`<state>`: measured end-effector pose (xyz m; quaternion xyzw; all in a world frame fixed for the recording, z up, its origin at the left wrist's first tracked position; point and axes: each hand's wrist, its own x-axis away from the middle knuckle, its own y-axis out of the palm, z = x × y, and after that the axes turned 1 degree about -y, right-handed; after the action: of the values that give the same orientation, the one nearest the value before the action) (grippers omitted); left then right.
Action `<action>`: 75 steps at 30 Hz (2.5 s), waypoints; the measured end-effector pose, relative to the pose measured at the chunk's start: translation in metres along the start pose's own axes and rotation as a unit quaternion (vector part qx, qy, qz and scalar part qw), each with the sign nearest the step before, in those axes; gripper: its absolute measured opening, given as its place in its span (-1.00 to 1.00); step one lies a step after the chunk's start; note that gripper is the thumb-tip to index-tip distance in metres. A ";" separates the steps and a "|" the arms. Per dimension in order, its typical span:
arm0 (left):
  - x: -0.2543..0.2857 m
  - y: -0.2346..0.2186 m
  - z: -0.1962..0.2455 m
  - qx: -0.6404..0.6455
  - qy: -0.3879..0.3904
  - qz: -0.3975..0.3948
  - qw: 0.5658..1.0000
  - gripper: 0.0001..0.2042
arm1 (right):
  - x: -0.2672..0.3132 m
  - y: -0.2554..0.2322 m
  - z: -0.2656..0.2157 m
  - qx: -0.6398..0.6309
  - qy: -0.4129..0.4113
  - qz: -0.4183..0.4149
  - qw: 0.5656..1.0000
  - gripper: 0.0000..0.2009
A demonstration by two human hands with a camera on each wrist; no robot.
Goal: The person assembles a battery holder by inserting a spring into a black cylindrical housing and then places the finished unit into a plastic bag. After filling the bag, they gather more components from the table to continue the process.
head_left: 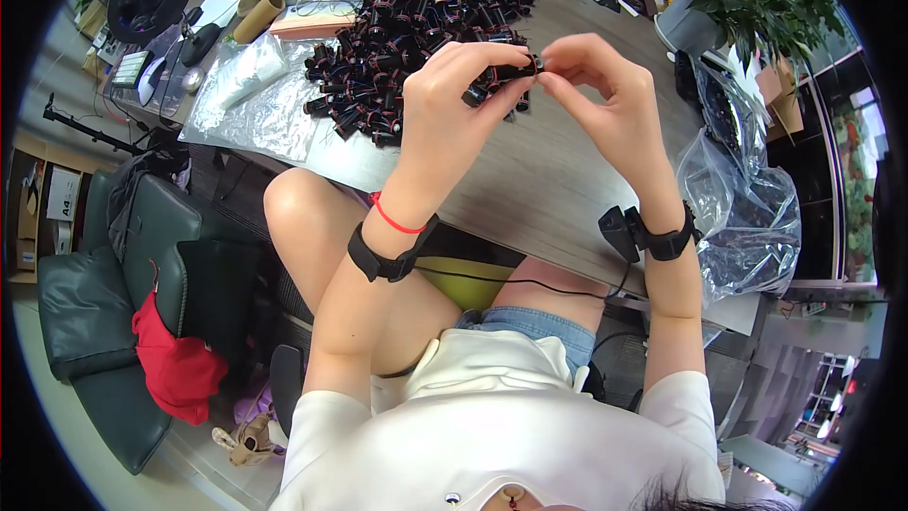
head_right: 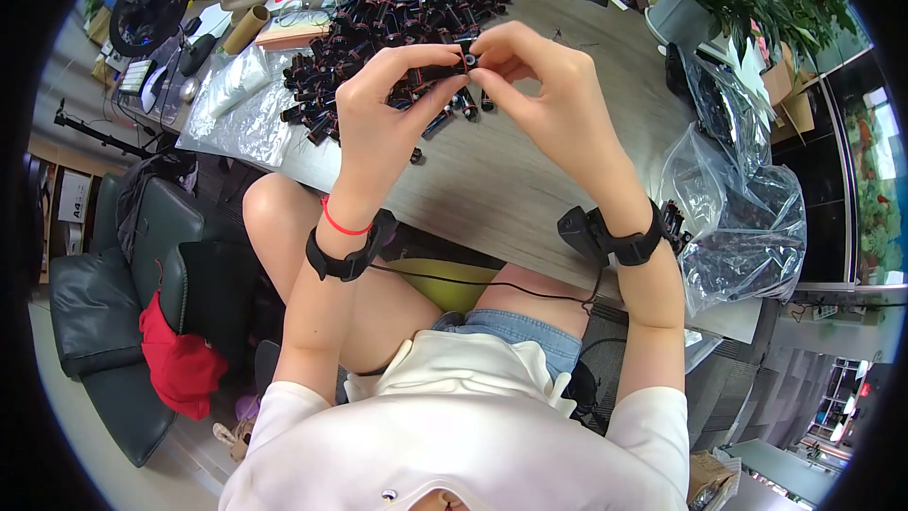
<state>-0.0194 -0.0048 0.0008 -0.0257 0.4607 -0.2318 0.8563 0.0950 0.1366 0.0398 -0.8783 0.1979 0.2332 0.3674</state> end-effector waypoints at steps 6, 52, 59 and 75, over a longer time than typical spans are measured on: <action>-0.001 -0.002 0.004 0.024 0.005 -0.012 1.000 -0.83 | 0.000 -0.001 0.005 -0.096 0.050 -0.021 0.994 -0.79; 0.002 0.002 0.004 0.288 -0.260 0.001 0.922 -0.86 | 0.005 -0.002 -0.007 -0.075 -0.178 -0.013 0.981 -0.80; 0.001 0.001 0.007 0.185 -0.217 -0.006 0.959 -0.87 | 0.006 0.002 0.000 -0.059 -0.071 0.185 0.978 -0.80; -0.004 -0.005 0.002 -0.043 0.055 0.036 0.997 -0.84 | 0.006 0.004 0.002 0.265 -0.139 0.058 0.953 -0.68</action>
<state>-0.0212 -0.0084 0.0064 -0.0328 0.5173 -0.1817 0.8356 0.0975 0.1341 0.0327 -0.6955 0.2502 0.3133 0.5963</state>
